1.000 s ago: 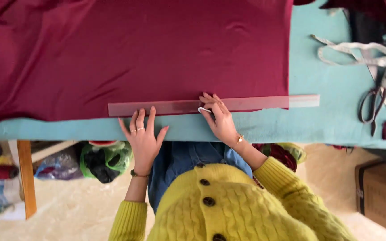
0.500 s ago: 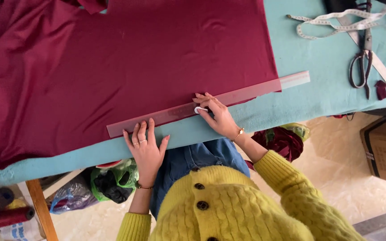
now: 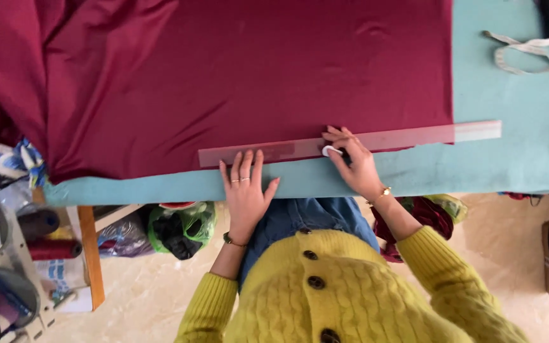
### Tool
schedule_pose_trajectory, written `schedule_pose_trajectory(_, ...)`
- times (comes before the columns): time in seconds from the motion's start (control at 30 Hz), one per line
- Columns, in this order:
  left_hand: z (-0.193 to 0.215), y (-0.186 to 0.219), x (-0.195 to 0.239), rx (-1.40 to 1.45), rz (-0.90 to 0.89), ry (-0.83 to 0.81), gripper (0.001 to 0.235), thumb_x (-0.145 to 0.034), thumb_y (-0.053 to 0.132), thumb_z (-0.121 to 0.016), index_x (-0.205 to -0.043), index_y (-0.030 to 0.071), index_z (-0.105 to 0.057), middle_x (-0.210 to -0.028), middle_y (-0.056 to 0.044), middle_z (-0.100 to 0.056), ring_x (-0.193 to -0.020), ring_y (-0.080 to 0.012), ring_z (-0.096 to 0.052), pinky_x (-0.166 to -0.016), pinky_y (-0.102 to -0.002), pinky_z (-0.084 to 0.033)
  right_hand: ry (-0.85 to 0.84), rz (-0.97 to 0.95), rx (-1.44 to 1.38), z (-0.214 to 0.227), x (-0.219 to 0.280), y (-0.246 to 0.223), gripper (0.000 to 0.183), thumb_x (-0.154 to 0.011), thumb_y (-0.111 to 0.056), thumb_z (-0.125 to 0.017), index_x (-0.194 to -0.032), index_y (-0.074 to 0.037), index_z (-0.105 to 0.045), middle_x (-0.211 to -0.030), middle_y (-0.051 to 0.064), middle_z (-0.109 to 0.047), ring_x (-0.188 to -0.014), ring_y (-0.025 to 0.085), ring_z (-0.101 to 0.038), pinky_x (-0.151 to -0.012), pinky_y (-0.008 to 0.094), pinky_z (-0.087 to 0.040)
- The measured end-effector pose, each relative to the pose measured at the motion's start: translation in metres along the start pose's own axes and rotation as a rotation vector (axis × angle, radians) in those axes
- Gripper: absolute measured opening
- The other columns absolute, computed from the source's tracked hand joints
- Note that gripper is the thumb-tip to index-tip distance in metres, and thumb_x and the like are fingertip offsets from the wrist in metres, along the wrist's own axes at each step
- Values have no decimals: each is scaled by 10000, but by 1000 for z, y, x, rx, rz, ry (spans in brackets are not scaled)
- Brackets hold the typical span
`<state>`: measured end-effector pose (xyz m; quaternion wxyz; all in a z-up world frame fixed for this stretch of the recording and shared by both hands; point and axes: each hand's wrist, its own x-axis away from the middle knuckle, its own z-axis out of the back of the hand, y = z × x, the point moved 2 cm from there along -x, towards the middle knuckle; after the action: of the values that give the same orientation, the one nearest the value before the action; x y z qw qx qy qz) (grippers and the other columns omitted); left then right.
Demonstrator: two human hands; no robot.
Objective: Measuring, marking, and cutting maroon fabric on a cutting table using a ruler, chalk, and scissors.
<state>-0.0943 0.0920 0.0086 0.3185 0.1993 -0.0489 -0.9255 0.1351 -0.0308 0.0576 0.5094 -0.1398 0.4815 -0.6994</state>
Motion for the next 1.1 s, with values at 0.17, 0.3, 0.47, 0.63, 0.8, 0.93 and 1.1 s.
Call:
schedule_pose_trajectory(0.17, -2, 0, 2, 35, 6, -30, 681, -993, 595, -523, -1502, 144, -545, -1528, -109, -480, -1444, -307, -429, -1225, -629, -258, -11, -6, 77, 0, 3, 2, 92, -992, -14, -686, -950, 17, -611, -1164, 172, -758, -1213, 380, -678, -1155, 502, -420)
schedule_pose_trajectory(0.3, -5, -2, 4, 49, 2, -34, 677, -992, 585, -530, -1505, 143, -541, -1538, -111, -474, -1461, -307, -414, -1233, -623, -247, -11, -4, 92, -1, 0, 1, 93, -995, -25, -684, -955, 17, -612, -1163, 173, -760, -1204, 385, -680, -1145, 505, -430)
schedule_pose_trajectory(0.47, -8, -2, 5, 31, -11, -29, 674, -998, 587, -531, -1496, 134, -551, -1547, -126, -462, -1469, -309, -402, -1241, -584, -263, 14, 0, 100, -3, 2, 3, 104, -983, -37, -707, -939, 17, -630, -1154, 166, -766, -1205, 371, -684, -1143, 509, -440)
schedule_pose_trajectory(0.63, 8, -4, -7, 49, -27, -51, 653, -994, 604, -558, -1450, 138, -595, -1433, -126, -529, -1382, -313, -483, -1204, -566, -327, -18, -45, 162, -24, -16, 0, 108, -969, -117, -764, -985, -64, -671, -1103, 85, -749, -1103, 327, -692, -1018, 454, -510)
schedule_pose_trajectory(0.8, 27, -4, -15, -7, -12, -74, 599, -993, 623, -551, -1401, 190, -623, -1341, -108, -546, -1313, -311, -512, -1142, -585, -378, -201, -180, -117, -92, -83, -40, 120, -962, -166, -766, -1048, -109, -704, -800, 32, -738, -708, 173, -742, -798, 368, -582)
schedule_pose_trajectory(0.93, 32, -1, -13, -57, 79, -126, 515, -926, 601, -621, -1298, 246, -651, -1371, -137, -512, -1357, -455, -449, -1063, -702, -373, -592, -23, -23, -157, -125, -48, 154, -990, -90, -652, -1138, -110, -689, -1020, 100, -734, -999, 338, -726, -855, 456, -576)
schedule_pose_trajectory(1.1, 18, 1, -4, -47, 149, -147, 502, -898, 579, -683, -1313, 301, -633, -1501, -148, -441, -1411, -548, -387, -1092, -766, -316, -752, 69, 101, -194, -142, -69, 202, -959, -54, -661, -1156, -92, -636, -1045, 95, -725, -1009, 339, -730, -839, 458, -583)
